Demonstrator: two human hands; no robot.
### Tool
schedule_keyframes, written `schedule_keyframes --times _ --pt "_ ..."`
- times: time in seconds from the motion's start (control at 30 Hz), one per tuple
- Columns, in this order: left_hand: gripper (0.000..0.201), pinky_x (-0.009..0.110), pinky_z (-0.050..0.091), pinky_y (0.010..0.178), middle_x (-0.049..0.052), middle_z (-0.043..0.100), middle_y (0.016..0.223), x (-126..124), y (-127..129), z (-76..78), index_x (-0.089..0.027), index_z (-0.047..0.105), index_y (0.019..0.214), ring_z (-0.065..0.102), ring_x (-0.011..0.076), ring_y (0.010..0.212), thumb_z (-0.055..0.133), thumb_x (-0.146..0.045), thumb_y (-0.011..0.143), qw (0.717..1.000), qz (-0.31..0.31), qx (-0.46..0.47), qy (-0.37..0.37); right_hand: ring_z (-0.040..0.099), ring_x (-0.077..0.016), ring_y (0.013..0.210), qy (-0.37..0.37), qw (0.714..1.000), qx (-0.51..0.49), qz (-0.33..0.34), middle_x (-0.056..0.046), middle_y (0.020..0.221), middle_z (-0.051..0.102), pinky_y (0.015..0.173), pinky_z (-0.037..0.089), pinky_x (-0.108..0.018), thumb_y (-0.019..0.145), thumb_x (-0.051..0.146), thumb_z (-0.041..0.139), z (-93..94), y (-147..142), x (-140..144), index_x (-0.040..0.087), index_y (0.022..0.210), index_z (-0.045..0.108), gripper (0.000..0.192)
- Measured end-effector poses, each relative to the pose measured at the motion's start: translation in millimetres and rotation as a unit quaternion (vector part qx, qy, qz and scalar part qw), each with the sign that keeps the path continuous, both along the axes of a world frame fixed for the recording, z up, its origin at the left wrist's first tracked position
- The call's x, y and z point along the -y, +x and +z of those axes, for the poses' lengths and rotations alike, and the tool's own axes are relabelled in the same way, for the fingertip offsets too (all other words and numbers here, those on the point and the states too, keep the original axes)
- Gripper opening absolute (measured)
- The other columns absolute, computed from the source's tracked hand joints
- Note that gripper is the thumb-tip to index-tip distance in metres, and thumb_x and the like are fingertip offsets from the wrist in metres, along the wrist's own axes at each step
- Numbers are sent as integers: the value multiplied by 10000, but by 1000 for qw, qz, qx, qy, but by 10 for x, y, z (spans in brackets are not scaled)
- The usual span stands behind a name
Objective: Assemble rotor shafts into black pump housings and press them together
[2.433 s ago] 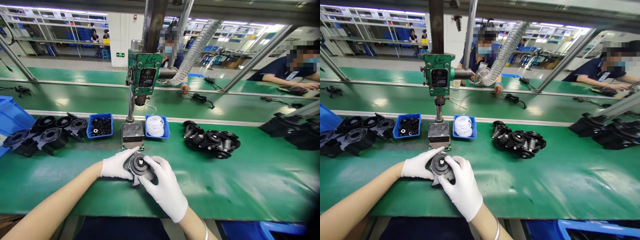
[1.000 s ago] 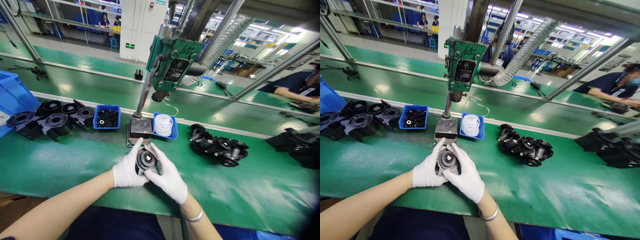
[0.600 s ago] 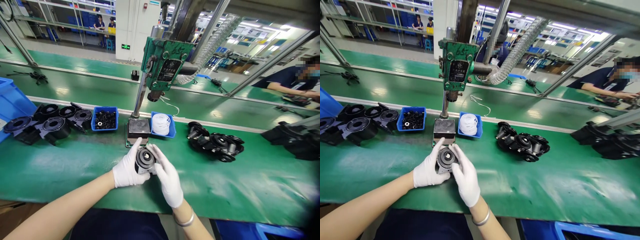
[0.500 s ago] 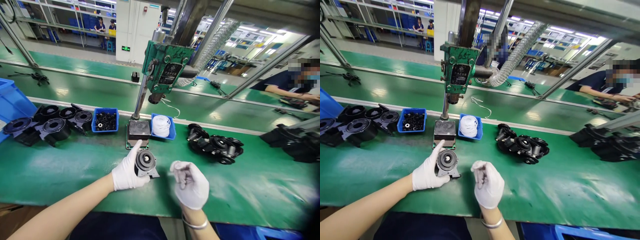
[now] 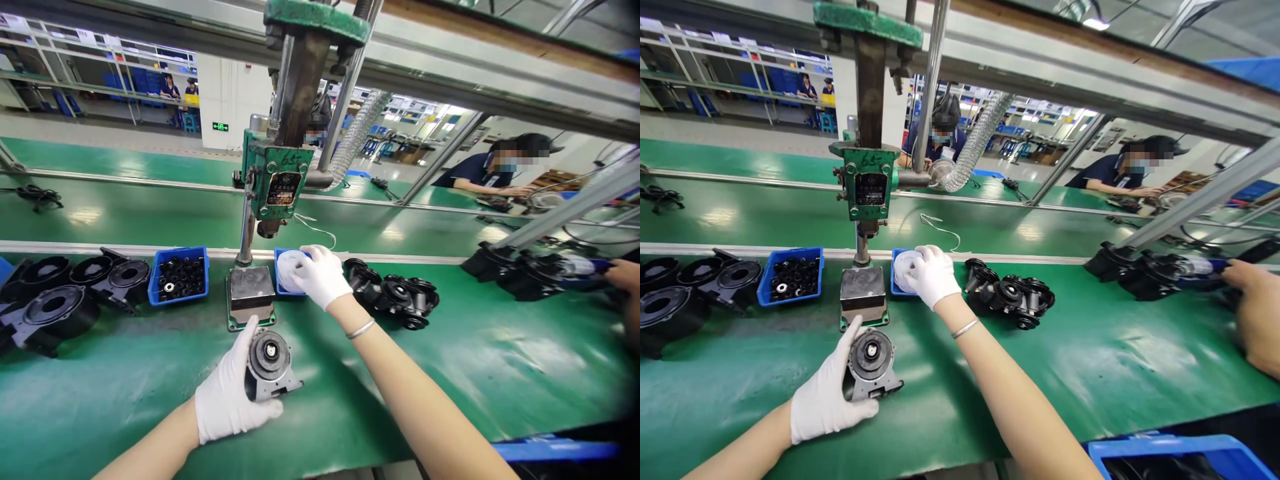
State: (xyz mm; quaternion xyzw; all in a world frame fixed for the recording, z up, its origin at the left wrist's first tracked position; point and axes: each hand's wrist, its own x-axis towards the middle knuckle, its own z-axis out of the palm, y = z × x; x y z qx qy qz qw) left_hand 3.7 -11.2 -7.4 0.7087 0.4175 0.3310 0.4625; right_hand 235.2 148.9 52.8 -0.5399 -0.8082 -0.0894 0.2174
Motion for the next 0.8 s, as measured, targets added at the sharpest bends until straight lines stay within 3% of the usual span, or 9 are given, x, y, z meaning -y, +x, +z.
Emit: schedule_keyframes --times 0.1,0.2,0.3,0.47,0.63,0.7,0.8 --pt "1134 545 271 1175 186 356 1517 -4 -22 20 -172 -52 1527 341 335 1414 675 -216 659 1000 2 -11 -6 438 -359 1225 3 1000 15 10 -149 1291 589 965 403 -510 802 181 681 -29 -27 -40 146 980 718 186" --pt "1124 539 289 1168 178 375 1509 -16 -49 28 -172 -62 1528 364 330 1403 662 -225 670 1000 -11 -13 -7 471 -339 1188 9 1000 -8 -2 -128 1251 619 962 420 -478 802 182 685 7 32 -81 158 851 724 67" --pt "1127 557 294 1158 162 386 1507 -30 -72 12 -196 -66 1529 372 335 1396 666 -230 673 1000 -21 -15 1 534 -311 1097 21 998 -57 -29 -108 1161 658 932 457 -440 801 220 685 86 143 -127 177 715 689 96" --pt "1163 577 294 1149 155 362 1522 -40 -113 -21 -242 -102 1527 369 342 1397 714 -267 698 999 -35 -33 14 613 -264 937 44 986 -146 -67 -114 1043 668 817 511 -389 791 259 637 272 295 -93 182 726 636 100" --pt "1178 605 253 1158 152 263 1567 -69 -199 -43 -280 -86 1532 308 358 1425 720 -606 736 997 -42 -19 64 644 -194 696 25 970 -237 -49 -30 797 680 676 529 -324 868 345 570 371 216 345 205 850 595 143" --pt "1065 600 267 1157 151 260 1568 -80 -232 -36 -279 -29 1539 311 349 1425 605 -696 792 996 -22 -10 88 650 -193 700 -14 959 -284 3 -17 785 674 679 538 -323 869 335 587 335 115 616 224 839 567 117" --pt "838 551 303 1161 148 293 1556 -96 -259 -13 -254 101 1537 332 314 1419 517 -607 902 989 18 -25 146 649 -181 706 -86 943 -299 119 -12 825 679 667 545 -309 885 250 593 210 -44 978 238 938 574 57"
